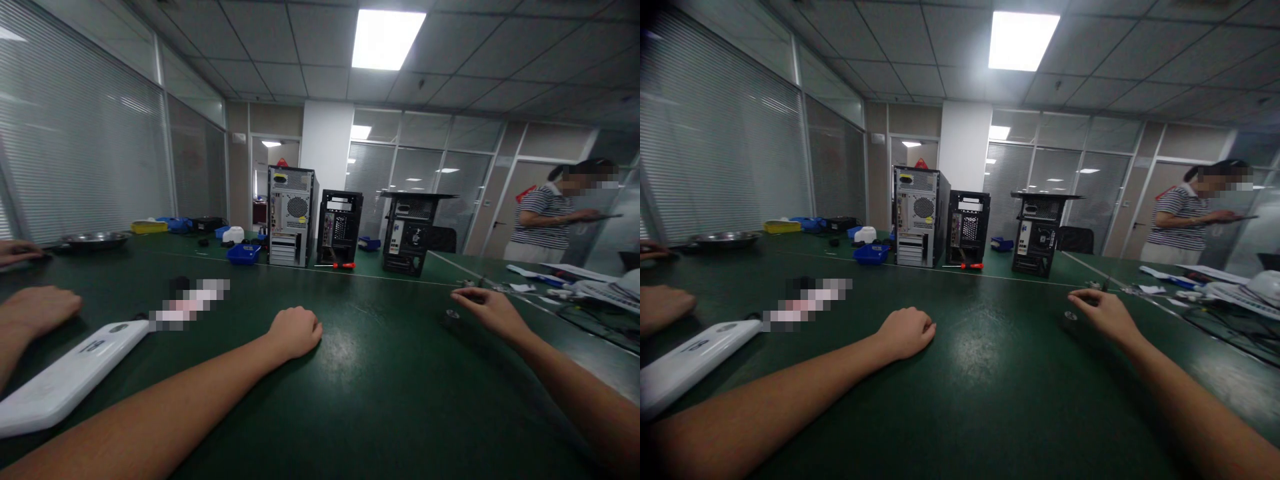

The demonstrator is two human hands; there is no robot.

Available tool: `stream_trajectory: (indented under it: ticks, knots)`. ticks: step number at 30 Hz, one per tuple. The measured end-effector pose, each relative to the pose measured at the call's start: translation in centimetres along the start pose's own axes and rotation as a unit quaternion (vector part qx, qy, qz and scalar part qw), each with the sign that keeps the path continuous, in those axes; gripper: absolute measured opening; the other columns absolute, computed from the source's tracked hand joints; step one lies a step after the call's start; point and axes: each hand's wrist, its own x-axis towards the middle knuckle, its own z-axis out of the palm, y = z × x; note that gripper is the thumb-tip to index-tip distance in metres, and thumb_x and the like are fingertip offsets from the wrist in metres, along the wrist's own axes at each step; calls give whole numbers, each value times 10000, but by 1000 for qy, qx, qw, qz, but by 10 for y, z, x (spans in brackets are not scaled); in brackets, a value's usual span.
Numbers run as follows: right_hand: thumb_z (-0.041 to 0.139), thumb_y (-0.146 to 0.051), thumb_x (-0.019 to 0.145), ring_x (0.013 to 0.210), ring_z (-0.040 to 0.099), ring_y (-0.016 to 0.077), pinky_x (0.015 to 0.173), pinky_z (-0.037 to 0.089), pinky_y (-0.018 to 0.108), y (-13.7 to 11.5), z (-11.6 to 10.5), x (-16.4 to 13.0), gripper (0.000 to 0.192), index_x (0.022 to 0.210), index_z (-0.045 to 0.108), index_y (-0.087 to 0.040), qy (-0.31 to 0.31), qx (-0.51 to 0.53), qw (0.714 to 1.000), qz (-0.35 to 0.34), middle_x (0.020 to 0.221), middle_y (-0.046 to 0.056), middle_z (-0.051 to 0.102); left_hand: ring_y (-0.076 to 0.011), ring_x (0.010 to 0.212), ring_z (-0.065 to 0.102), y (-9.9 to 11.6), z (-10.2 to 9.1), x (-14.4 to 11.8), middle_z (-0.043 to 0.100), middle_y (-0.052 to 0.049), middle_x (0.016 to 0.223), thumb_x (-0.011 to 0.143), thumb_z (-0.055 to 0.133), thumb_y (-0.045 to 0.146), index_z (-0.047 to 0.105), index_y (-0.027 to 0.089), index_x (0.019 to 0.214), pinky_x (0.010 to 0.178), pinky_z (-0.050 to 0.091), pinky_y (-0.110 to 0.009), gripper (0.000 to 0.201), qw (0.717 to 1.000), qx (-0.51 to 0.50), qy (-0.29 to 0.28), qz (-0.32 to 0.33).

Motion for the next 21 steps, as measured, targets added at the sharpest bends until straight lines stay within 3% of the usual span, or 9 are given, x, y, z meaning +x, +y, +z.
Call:
stream_trajectory:
  ticks: [3,7,21]
  knots:
    - [633,-507,778,1019,648,269,902,446,358,6,-2,-3,434,1063,747,-201,-57,-16,998,-38,1115,109,712,-269,774,690,1,-1,-1,720,-136,819,917,402,438,737,176,772,717,523,-369,449,1000,4,4,-7]
    - [601,-473,812,1020,651,286,902,447,381,13,5,-1,390,1042,761,-201,-81,-40,994,-57,1108,132,712,-275,773,689,1,-2,-2,719,-134,814,918,396,437,733,180,763,708,524,-375,451,1000,7,6,-4]
    - [591,-406,807,1042,644,332,889,450,432,26,7,5,386,1085,757,-196,-89,-44,994,-45,1168,159,693,-253,733,672,-1,-3,-3,715,-122,816,919,370,443,728,193,771,679,517,-368,461,1000,-9,-11,2]
